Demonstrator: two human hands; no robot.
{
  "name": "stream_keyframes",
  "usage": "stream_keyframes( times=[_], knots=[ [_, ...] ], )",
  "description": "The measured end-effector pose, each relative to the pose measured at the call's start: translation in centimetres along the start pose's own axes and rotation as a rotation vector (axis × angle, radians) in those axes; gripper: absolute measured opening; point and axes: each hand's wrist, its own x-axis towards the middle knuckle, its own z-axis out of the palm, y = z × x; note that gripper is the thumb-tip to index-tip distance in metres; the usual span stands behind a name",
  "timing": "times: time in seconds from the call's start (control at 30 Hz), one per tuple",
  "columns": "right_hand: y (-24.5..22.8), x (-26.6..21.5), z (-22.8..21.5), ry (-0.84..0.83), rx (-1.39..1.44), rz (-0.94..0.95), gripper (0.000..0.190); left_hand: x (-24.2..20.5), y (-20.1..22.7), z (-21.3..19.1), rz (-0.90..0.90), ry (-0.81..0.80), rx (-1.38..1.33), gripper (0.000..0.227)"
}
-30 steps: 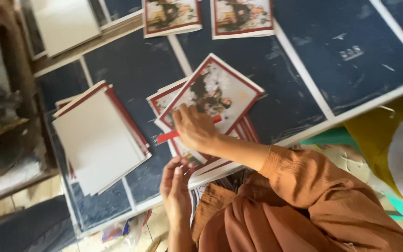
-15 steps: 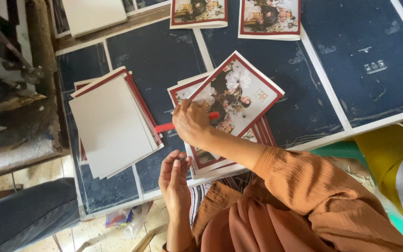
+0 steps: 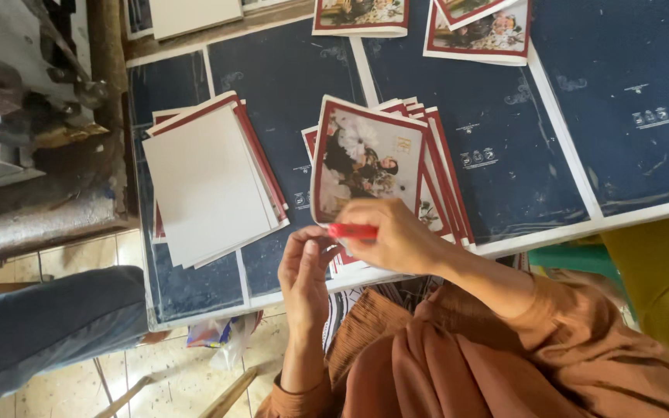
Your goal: The person inserts a stack of white pages into a book cover featuring a printed image, then closes the book and places it on a pile. This process is repeated multiple times with identical book covers and page stacks on a blue table.
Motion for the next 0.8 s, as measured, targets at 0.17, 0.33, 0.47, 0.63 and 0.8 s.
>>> stream_keyframes(
  times=[0.17, 0.33, 0.47, 0.63, 0.8],
  knots=[
    [0.6, -2.1, -1.5, -0.088, 0.176, 0.064, 0.006, -1.0, -0.5, 0.6, 0.051, -0.104, 0.097, 0.032],
    [0.8, -2.6, -1.8, -0.136, 0.279, 0.069, 0.007, -1.6, -0.6, 0.8, 0.031, -0.123, 0.192, 0.034],
    [1.6, -2.7, -2.2, -0.191, 0.378, 0.068, 0.002, -2.1, -0.7, 1.1, -0.008, -0.11, 0.208, 0.032],
    [1.4, -3.0, -2.7, -0.21, 0.392, 0.069, 0.005, -2.3, -1.3, 0.8, -0.024, -0.126, 0.238, 0.039],
    [1.7, -3.5, -2.4, -0.215, 0.423, 0.089, 0.002, -3.0, -0.3, 1.3, -0.052, -0.163, 0.279, 0.048]
  ],
)
